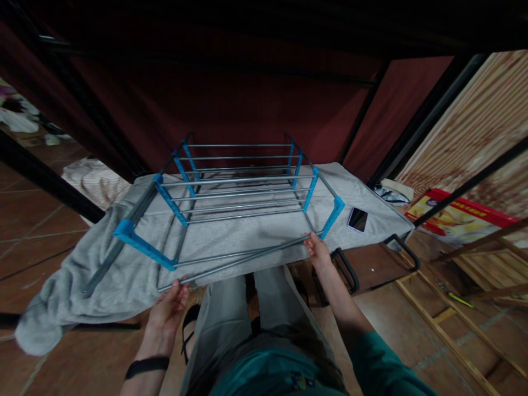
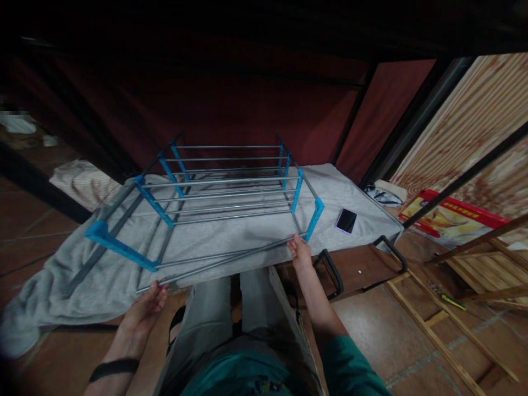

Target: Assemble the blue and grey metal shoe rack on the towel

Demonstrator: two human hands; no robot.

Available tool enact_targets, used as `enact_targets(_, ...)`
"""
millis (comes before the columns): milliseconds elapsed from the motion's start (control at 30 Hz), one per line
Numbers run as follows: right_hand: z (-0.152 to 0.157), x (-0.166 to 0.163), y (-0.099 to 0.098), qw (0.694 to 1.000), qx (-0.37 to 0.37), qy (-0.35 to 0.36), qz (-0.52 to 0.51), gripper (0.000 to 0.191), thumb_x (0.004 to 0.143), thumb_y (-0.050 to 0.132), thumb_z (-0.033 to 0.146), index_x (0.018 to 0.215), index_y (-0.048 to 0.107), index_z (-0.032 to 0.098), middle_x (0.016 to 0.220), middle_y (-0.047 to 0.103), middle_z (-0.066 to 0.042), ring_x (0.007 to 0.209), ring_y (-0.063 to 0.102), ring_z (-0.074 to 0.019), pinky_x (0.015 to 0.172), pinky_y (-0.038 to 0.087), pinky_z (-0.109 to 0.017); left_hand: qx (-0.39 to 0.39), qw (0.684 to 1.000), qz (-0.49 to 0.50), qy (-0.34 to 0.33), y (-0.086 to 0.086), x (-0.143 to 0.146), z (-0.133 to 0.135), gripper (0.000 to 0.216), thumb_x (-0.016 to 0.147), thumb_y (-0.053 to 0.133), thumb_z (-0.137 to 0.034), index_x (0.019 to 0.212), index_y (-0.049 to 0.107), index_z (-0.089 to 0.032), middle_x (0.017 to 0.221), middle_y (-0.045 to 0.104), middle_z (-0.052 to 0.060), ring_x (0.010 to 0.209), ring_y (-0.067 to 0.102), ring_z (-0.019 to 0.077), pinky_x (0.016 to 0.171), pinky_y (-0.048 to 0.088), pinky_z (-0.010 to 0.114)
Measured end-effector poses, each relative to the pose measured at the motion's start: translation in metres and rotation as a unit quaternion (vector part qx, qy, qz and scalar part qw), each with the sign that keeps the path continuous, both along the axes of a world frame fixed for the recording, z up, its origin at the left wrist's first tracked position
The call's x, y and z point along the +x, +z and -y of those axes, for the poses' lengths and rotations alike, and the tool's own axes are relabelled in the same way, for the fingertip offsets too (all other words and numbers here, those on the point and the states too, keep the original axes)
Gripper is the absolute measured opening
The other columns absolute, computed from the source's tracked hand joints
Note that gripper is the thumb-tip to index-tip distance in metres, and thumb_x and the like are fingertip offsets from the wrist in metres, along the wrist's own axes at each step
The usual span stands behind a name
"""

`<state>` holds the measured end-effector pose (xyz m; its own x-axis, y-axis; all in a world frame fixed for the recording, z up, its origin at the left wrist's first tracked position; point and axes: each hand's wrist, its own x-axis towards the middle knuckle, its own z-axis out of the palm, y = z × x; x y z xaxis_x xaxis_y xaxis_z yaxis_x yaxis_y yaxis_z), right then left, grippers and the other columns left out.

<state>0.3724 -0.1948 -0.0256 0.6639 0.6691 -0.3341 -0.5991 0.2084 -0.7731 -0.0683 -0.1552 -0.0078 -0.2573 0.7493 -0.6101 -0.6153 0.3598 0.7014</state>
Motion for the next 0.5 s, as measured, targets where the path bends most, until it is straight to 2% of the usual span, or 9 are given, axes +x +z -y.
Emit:
enact_targets(200,0.004,-0.001,0.004,1.000,-0.010,0.011,-0.012,0.006,0.084,0.069,0.016,0.080,0.065,0.018,0.074,0.071,0.001,0.062,0.063,-0.0084,0.069,0.058,-0.020,0.071,0.997,-0.023,0.026,0.012,0.001,0.003,0.017,0.079,0.067,0.005,0.079,0.067,-0.013,0.077,0.073,0.003,0.066,0.070,0.0114,0.058,0.057,0.018)
enact_targets(300,0.005,0.001,0.004,1.000,-0.019,0.020,-0.015,0.008,0.086,0.066,0.018,0.078,0.064,0.019,0.072,0.069,0.002,0.060,0.063,-0.0070,0.067,0.057,-0.016,0.114,0.992,-0.030,0.050,0.022,0.002,0.004,0.014,0.077,0.072,0.001,0.080,0.068,-0.012,0.076,0.073,0.003,0.063,0.068,0.0098,0.061,0.055,0.018)
enact_targets(500,0.000,0.018,-0.013,0.999,-0.034,0.024,-0.019,0.011,0.087,0.061,0.014,0.079,0.065,0.019,0.075,0.068,0.001,0.067,0.065,-0.0075,0.069,0.059,-0.019,0.190,0.981,-0.042,0.023,0.039,-0.001,0.001,0.012,0.077,0.078,-0.013,0.085,0.069,-0.013,0.083,0.075,0.006,0.068,0.068,0.0111,0.067,0.053,0.022)
